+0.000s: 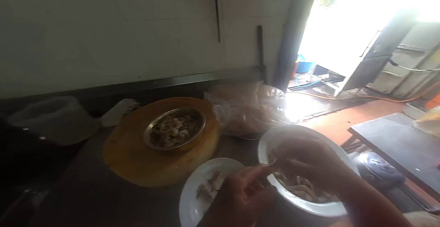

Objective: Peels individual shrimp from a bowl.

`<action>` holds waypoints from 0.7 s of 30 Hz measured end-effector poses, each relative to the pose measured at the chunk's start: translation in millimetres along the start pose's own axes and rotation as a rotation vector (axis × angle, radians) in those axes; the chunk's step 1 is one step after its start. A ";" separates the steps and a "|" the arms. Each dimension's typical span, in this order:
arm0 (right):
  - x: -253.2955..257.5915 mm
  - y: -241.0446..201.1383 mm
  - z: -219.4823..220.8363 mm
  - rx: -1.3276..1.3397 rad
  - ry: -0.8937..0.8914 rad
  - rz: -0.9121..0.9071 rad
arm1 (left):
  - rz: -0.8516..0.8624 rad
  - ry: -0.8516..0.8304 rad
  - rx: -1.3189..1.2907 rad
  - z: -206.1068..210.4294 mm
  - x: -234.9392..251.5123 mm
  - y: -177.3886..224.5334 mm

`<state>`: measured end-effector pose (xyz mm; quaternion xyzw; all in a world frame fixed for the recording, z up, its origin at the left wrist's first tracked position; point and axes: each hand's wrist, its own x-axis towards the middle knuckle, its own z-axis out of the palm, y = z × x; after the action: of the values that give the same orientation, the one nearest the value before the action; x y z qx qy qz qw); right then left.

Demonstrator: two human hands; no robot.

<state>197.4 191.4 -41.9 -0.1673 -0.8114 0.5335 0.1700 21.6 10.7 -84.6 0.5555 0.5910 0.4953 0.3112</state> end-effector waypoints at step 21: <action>20.2 25.6 136.6 0.576 0.159 0.009 | -0.173 0.405 -0.020 -32.3 -61.8 -56.0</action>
<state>119.7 99.6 -114.5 -0.1571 -0.6101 0.7278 0.2711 -16.0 -50.6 -137.8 0.3888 0.6821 0.5740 0.2328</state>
